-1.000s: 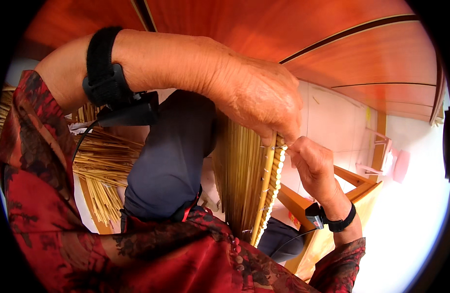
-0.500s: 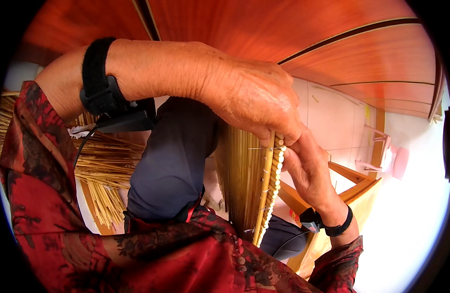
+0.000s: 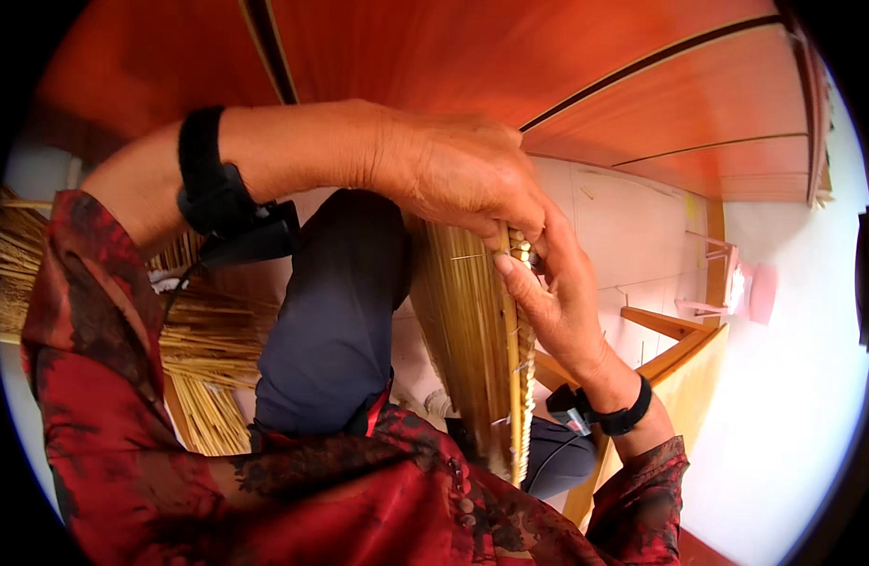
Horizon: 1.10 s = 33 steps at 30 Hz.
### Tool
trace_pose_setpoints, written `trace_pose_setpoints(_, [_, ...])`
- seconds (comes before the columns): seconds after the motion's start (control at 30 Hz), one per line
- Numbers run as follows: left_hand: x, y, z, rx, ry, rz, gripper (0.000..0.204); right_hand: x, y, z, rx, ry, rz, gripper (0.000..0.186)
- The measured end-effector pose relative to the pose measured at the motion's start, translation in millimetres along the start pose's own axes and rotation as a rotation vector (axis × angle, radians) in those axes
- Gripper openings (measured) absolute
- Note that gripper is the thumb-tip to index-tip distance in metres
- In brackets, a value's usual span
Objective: The person is using a needle and thread to sew along the edge of a bamboo mat, joining individual bamboo slats together by weaving the thread through pre-drilled holes in the slats.
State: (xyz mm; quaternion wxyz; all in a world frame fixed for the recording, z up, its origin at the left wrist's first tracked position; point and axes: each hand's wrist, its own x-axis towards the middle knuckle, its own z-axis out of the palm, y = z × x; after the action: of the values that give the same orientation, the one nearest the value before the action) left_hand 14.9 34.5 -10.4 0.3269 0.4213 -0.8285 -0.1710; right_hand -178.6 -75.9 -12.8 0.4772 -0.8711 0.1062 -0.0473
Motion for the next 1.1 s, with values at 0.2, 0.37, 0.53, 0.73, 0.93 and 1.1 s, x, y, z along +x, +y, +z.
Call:
trace_pose_setpoints(0.2, [17.0, 12.0, -2.2, 0.239, -0.021, -0.154, 0.021, -17.5, -31.2, -69.7, -0.423, -0.004, -0.142, 0.059])
trace_pose_setpoints(0.37, [36.3, 27.4, -22.0, 0.448, -0.046, -0.21, 0.02, -74.9, -58.8, -90.5, -0.568, 0.313, -0.188, 0.032])
trace_pose_setpoints(0.53, [64.7, 52.2, -36.5, 0.647, 0.014, -0.338, 0.013, -115.8, -28.4, -66.3, -0.771, 0.352, -0.334, 0.01])
trace_pose_setpoints(0.73, [85.2, 65.1, -56.9, 0.809, 0.064, -0.451, 0.02, -99.6, -11.3, -54.5, -0.808, 0.506, -0.423, 0.011])
trace_pose_setpoints(0.93, [116.0, 85.0, -65.7, 0.812, 0.185, -0.663, 0.026, -92.9, -4.9, -56.8, -0.703, 0.676, -0.489, 0.011])
trace_pose_setpoints(1.1, [115.6, 91.2, -55.9, 0.724, 0.347, -0.655, 0.028, -82.2, -10.1, -60.8, -0.65, 0.793, -0.537, 0.009])
